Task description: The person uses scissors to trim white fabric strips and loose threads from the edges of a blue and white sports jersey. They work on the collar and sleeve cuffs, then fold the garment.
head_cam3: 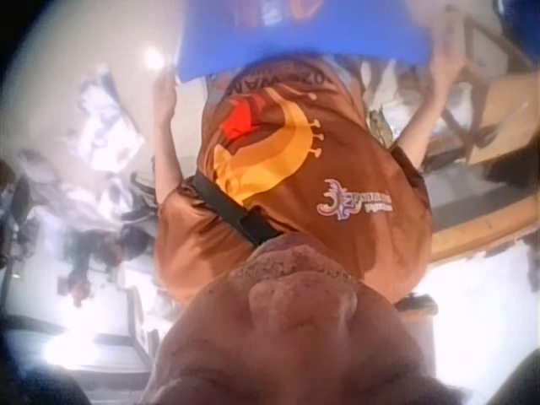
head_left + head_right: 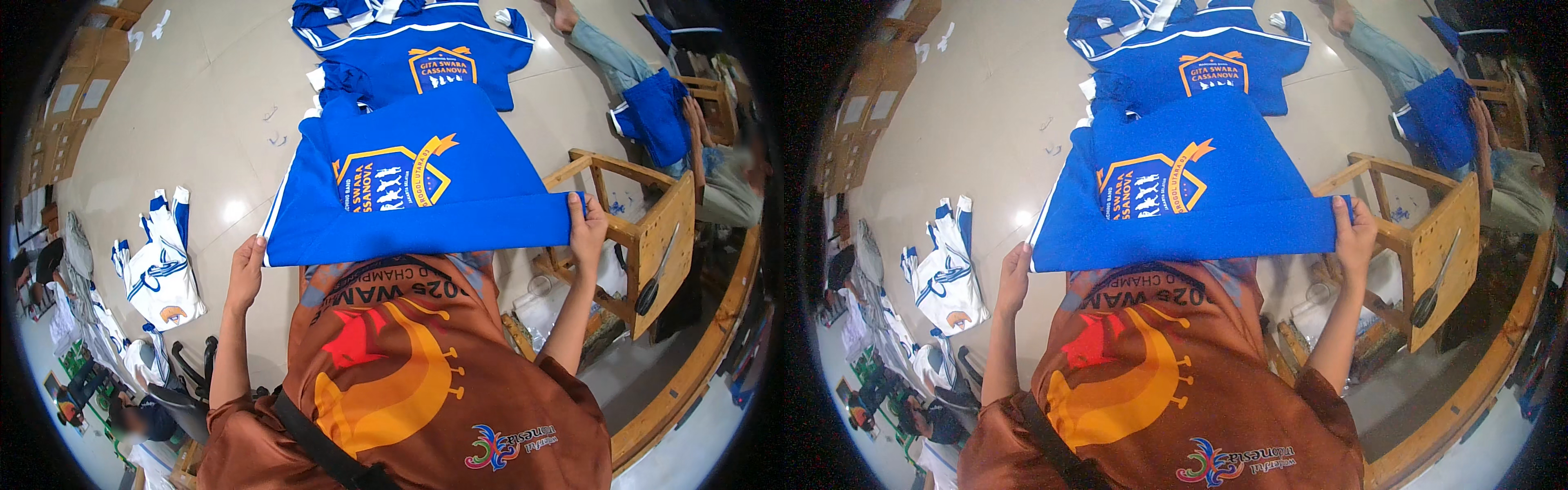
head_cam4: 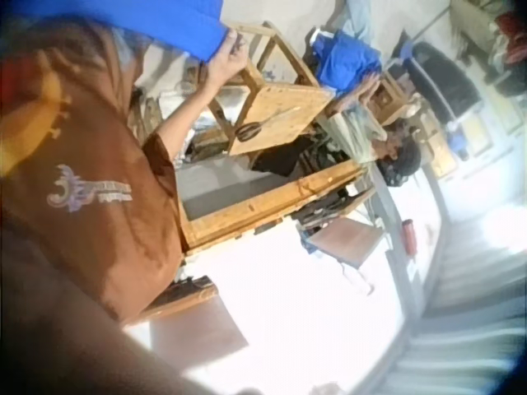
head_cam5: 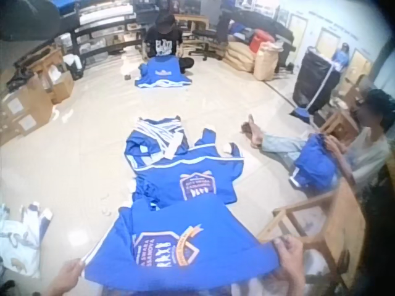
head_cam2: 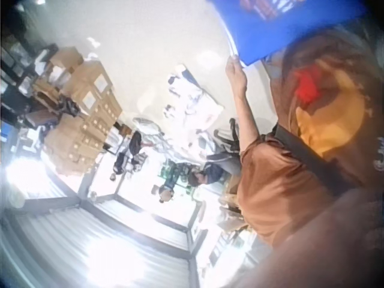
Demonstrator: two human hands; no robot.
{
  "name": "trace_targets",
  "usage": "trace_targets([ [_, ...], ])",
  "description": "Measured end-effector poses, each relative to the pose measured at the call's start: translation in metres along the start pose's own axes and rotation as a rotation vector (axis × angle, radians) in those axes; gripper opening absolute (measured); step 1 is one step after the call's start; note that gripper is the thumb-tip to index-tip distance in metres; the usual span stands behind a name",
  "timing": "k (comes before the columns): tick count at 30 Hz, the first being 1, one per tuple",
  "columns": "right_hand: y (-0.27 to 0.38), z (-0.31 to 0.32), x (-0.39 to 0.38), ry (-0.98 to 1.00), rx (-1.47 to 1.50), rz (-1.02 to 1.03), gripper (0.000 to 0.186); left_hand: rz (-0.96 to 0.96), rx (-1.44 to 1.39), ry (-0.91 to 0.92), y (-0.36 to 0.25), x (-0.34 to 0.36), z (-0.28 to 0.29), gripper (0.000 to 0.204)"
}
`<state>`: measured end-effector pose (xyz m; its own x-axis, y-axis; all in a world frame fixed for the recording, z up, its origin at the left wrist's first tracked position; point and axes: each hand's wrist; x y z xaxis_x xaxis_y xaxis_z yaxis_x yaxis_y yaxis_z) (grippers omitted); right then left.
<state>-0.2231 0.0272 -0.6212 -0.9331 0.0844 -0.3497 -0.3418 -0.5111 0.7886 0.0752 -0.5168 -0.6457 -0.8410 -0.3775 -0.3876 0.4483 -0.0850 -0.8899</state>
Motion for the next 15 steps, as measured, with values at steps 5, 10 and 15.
trace_targets([
  [5, 0.0, -0.003, 0.006, 0.029, -0.195, 0.019, 0.032, 0.115, 0.186, 0.153, 0.009, -0.006, 0.011, 0.04],
  [10, -0.031, -0.026, 0.009, -0.004, -0.485, 0.05, 0.036, 0.187, 0.137, 0.309, 0.027, -0.006, -0.009, 0.042],
  [15, -0.056, -0.054, 0.006, 0.007, -0.508, 0.029, 0.037, 0.187, 0.243, 0.343, 0.06, 0.038, 0.0, 0.052],
])
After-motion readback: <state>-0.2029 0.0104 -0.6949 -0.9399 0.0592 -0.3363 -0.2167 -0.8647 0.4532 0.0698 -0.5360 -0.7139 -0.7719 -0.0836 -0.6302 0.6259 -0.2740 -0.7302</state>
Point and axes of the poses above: each hand's wrist, its own x-axis towards the middle knuckle, its own z-axis out of the back of the hand, y = z × x, and after that the axes turned 11 degrees about -z, right-handed
